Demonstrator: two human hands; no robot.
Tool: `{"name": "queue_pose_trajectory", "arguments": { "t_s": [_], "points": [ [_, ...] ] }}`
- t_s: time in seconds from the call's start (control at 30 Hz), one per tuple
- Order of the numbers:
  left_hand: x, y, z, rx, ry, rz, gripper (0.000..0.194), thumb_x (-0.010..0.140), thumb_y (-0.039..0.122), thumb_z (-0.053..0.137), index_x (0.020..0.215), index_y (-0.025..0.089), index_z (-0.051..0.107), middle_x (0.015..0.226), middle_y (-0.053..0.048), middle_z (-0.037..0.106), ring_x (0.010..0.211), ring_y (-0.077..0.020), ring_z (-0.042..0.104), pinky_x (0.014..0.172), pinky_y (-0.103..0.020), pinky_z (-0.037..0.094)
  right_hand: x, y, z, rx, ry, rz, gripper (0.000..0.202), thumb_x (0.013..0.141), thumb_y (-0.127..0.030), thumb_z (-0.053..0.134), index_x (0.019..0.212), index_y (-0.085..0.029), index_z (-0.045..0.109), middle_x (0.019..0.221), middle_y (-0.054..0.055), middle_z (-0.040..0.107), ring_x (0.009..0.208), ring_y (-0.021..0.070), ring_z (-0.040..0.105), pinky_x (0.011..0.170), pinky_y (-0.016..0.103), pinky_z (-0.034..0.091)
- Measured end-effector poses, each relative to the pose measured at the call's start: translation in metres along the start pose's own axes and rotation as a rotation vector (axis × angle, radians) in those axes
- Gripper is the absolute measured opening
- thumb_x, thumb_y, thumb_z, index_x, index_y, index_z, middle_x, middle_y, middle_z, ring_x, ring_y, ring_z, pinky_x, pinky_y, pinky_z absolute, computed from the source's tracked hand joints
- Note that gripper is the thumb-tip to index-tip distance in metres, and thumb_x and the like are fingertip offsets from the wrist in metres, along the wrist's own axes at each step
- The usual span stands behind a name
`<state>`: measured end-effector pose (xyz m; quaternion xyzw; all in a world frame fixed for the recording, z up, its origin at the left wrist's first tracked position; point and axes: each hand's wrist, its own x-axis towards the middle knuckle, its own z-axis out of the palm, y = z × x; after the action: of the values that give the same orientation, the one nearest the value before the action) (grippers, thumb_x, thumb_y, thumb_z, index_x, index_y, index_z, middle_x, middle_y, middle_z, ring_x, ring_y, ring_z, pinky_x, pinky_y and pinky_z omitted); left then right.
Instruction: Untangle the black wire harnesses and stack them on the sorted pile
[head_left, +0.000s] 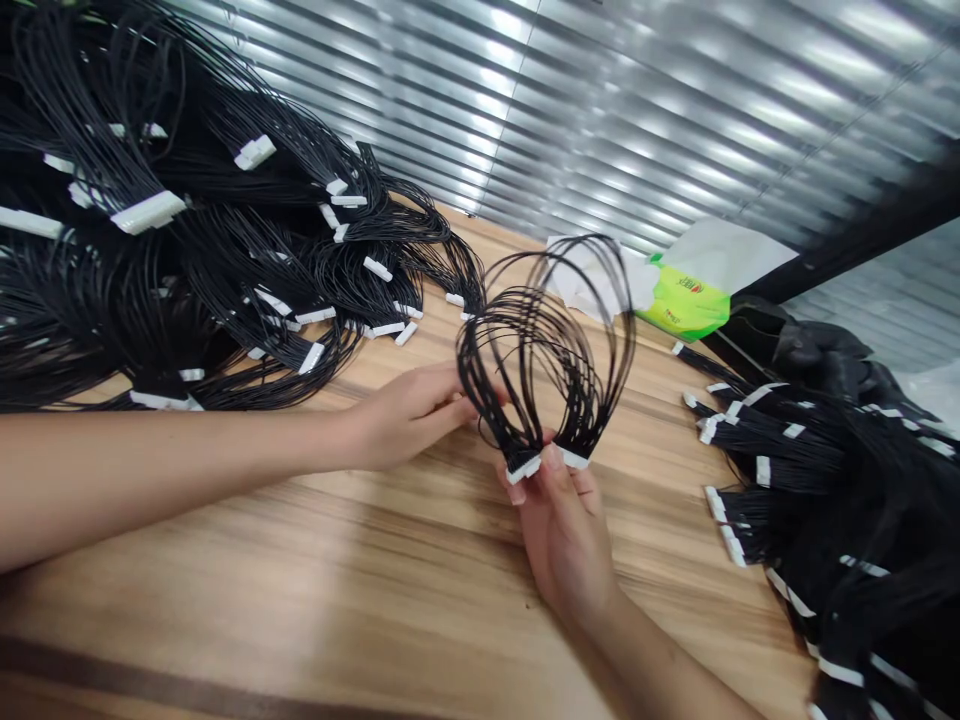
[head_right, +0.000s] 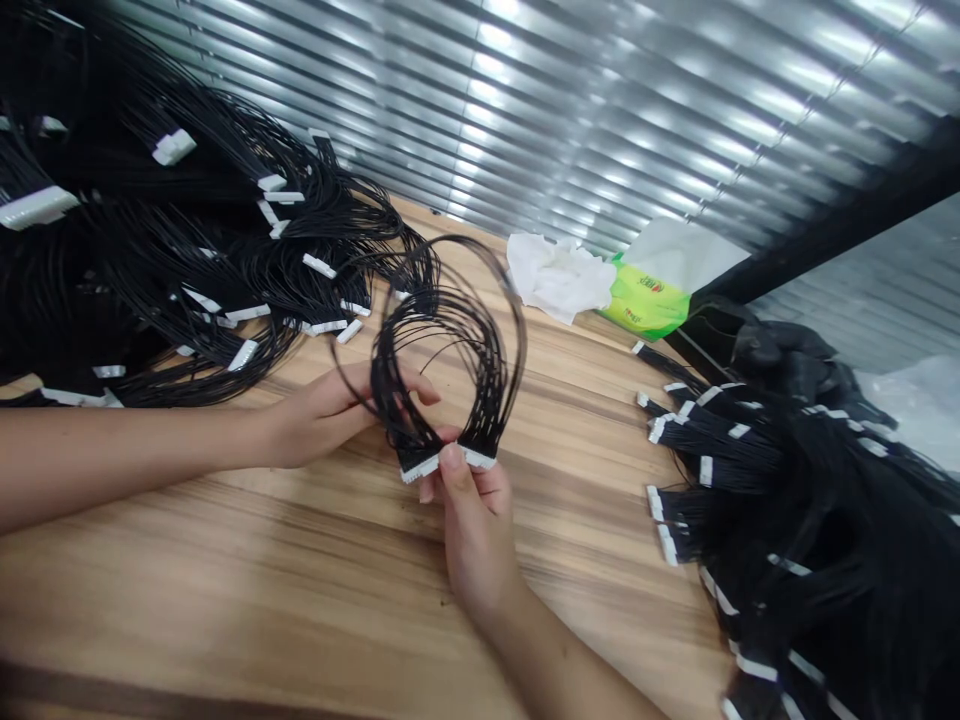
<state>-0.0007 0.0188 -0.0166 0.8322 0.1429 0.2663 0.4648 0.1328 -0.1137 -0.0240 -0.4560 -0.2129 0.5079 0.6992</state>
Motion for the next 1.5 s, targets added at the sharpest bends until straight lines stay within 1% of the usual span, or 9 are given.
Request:
{"name": "queue_pose_trajectory", "arguments": {
  "t_s": [0.13, 0.23, 0.33, 0.5, 0.8, 1.03, 1.23, 1.4, 1.5],
  "points": [
    [0.004, -0.011, 0.008, -0.205, 0.099, -0.074, 0.030, 0.089, 0.025, 0.057, 0.116, 0.012, 0.051, 0.100, -0.007, 0.063, 0.073, -0.0084, 0.057, 0.063, -0.018, 0.049, -0.006, 0.002, -0.004, -0.020, -0.153, 0.129, 0.016, 0.076, -0.042, 0.076, 0.081, -0.027, 0.072, 0.060, -0.004, 0.060, 0.052, 0.0097, 0.044, 0.057, 0.025, 0.040],
    [0.004, -0.013, 0.012, -0.261, 0.149, -0.097, 0.020, 0.092, 0.032, 0.052, 0.096, 0.013, 0.053, 0.081, -0.001, 0.059, 0.056, -0.0051, 0.048, 0.046, -0.015, 0.040, -0.008, 0.003, -0.006, -0.070, -0.237, 0.210, 0.019, 0.076, -0.044, 0.074, 0.083, -0.026, 0.073, 0.064, -0.003, 0.062, 0.056, 0.0111, 0.048, 0.059, 0.027, 0.041],
    [0.003, -0.012, 0.010, -0.229, 0.146, -0.032, 0.026, 0.097, 0.032, 0.044, 0.082, 0.013, 0.055, 0.075, -0.001, 0.058, 0.060, -0.0064, 0.049, 0.054, -0.017, 0.043, -0.008, 0.002, -0.005, -0.096, -0.241, 0.237, 0.023, 0.075, -0.046, 0.075, 0.084, -0.025, 0.074, 0.063, -0.003, 0.061, 0.055, 0.0108, 0.048, 0.058, 0.026, 0.041],
    [0.005, -0.008, 0.003, -0.098, 0.085, 0.125, 0.020, 0.097, 0.021, 0.045, 0.097, 0.013, 0.063, 0.089, -0.005, 0.066, 0.089, -0.0123, 0.060, 0.086, -0.024, 0.047, -0.006, 0.000, -0.003, -0.120, -0.224, 0.241, 0.025, 0.074, -0.048, 0.075, 0.084, -0.024, 0.075, 0.058, -0.003, 0.059, 0.051, 0.0097, 0.046, 0.056, 0.025, 0.041],
    [0.002, -0.009, 0.010, -0.066, -0.030, 0.200, 0.028, 0.096, 0.026, 0.044, 0.084, 0.013, 0.066, 0.082, -0.008, 0.068, 0.078, -0.0134, 0.061, 0.074, -0.024, 0.047, -0.008, 0.003, -0.004, -0.118, -0.234, 0.224, 0.021, 0.075, -0.044, 0.075, 0.083, -0.024, 0.075, 0.065, -0.002, 0.062, 0.053, 0.0087, 0.048, 0.056, 0.024, 0.042],
    [0.007, -0.004, 0.008, 0.089, -0.028, 0.406, 0.028, 0.095, 0.026, 0.047, 0.078, 0.015, 0.066, 0.070, -0.006, 0.065, 0.067, -0.0119, 0.056, 0.064, -0.024, 0.040, -0.006, 0.003, -0.003, -0.120, -0.256, 0.208, 0.020, 0.077, -0.044, 0.074, 0.083, -0.024, 0.076, 0.062, -0.003, 0.059, 0.053, 0.0087, 0.047, 0.054, 0.023, 0.042],
    [0.005, 0.010, 0.002, 0.147, -0.160, 0.208, 0.033, 0.095, 0.022, 0.042, 0.070, 0.014, 0.063, 0.069, -0.003, 0.060, 0.069, -0.0103, 0.050, 0.068, -0.022, 0.039, -0.006, 0.004, -0.003, -0.089, -0.253, 0.195, 0.017, 0.077, -0.042, 0.075, 0.081, -0.026, 0.076, 0.062, -0.004, 0.059, 0.052, 0.0064, 0.046, 0.053, 0.020, 0.040],
    [0.001, 0.005, 0.004, 0.026, -0.161, -0.053, 0.028, 0.095, 0.027, 0.046, 0.107, 0.012, 0.066, 0.085, -0.006, 0.068, 0.077, -0.0129, 0.059, 0.072, -0.023, 0.046, -0.006, 0.006, -0.004, -0.118, -0.116, 0.084, 0.020, 0.076, -0.044, 0.075, 0.082, -0.024, 0.076, 0.059, -0.003, 0.059, 0.052, 0.0076, 0.046, 0.052, 0.021, 0.037],
    [0.001, -0.002, 0.004, -0.029, -0.057, -0.195, 0.028, 0.092, 0.029, 0.051, 0.112, 0.016, 0.066, 0.101, -0.006, 0.069, 0.095, -0.0172, 0.062, 0.087, -0.029, 0.048, -0.004, 0.005, -0.006, -0.162, 0.016, -0.001, 0.024, 0.075, -0.045, 0.075, 0.083, -0.023, 0.076, 0.057, -0.004, 0.056, 0.053, 0.0078, 0.045, 0.053, 0.022, 0.036]
  ]
}}
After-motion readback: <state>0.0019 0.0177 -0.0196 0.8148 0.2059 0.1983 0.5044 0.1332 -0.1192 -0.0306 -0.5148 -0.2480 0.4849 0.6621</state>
